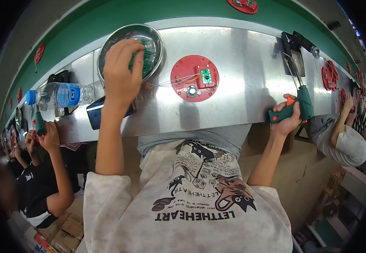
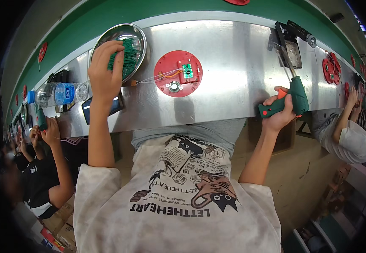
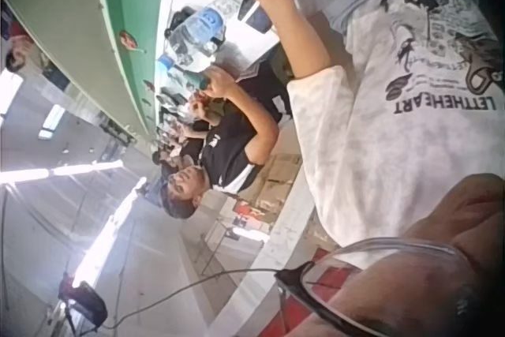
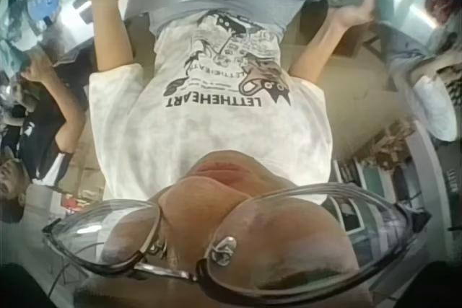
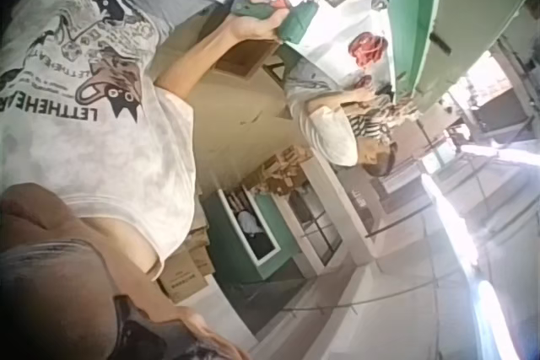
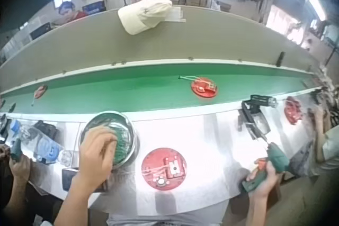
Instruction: Soldering electronic components onto a circular red plastic base at an assembly line station.
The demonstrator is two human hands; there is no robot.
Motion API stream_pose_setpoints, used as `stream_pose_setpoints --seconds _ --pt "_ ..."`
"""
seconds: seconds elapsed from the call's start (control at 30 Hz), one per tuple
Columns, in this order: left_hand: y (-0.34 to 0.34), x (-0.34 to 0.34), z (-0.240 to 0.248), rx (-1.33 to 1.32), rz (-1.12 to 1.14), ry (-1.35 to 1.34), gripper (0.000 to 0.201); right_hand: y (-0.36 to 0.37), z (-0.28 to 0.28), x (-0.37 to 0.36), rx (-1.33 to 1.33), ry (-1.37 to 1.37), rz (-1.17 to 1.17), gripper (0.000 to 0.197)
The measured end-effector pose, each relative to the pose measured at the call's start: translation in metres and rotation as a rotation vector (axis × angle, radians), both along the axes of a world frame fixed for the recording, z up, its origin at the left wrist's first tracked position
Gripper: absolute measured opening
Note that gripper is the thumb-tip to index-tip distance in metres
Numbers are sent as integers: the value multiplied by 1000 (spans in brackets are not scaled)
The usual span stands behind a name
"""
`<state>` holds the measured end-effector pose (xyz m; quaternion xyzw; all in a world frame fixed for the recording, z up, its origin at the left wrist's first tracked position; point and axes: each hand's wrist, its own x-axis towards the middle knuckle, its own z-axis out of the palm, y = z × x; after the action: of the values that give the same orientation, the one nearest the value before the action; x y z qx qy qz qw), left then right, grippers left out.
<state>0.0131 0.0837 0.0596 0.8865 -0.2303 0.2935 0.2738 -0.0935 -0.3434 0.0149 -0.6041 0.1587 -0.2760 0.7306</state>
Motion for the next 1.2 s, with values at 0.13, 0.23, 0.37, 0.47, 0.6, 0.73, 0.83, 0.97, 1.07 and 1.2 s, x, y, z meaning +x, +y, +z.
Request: stream_pose_setpoints --seconds 0.13,0.23,0.37,0.47,0.6,0.73,0.83,0.97,1.07,1.2 --pt "-57 -48 1 -180 -119 -54 15 34 14 -20 -96 -62 167 43" --pt "-82 -56 -18 -228 -173 75 15 55 18 -39 -211 23 378 52" --pt "-94 -55 -36 -230 -116 156 13 71 25 -45 -326 125 516 36" --pt "-100 -55 -47 -188 -81 166 13 72 20 -48 -284 183 520 29" --pt "-106 -54 -53 -134 -16 156 13 64 3 -52 -385 168 594 32" --pt "-106 -52 -58 -158 -37 104 12 62 0 -50 -434 106 693 37" --pt "-106 -53 -58 -148 -37 118 13 58 -5 -55 -405 103 704 37" --pt "-106 -53 -59 -125 -29 94 15 61 -5 -55 -416 117 700 37" --pt "-106 -52 -64 -111 -14 75 15 62 -6 -55 -424 122 675 36" --pt "-107 -50 -66 -67 4 33 18 58 -4 -55 -425 127 671 36"
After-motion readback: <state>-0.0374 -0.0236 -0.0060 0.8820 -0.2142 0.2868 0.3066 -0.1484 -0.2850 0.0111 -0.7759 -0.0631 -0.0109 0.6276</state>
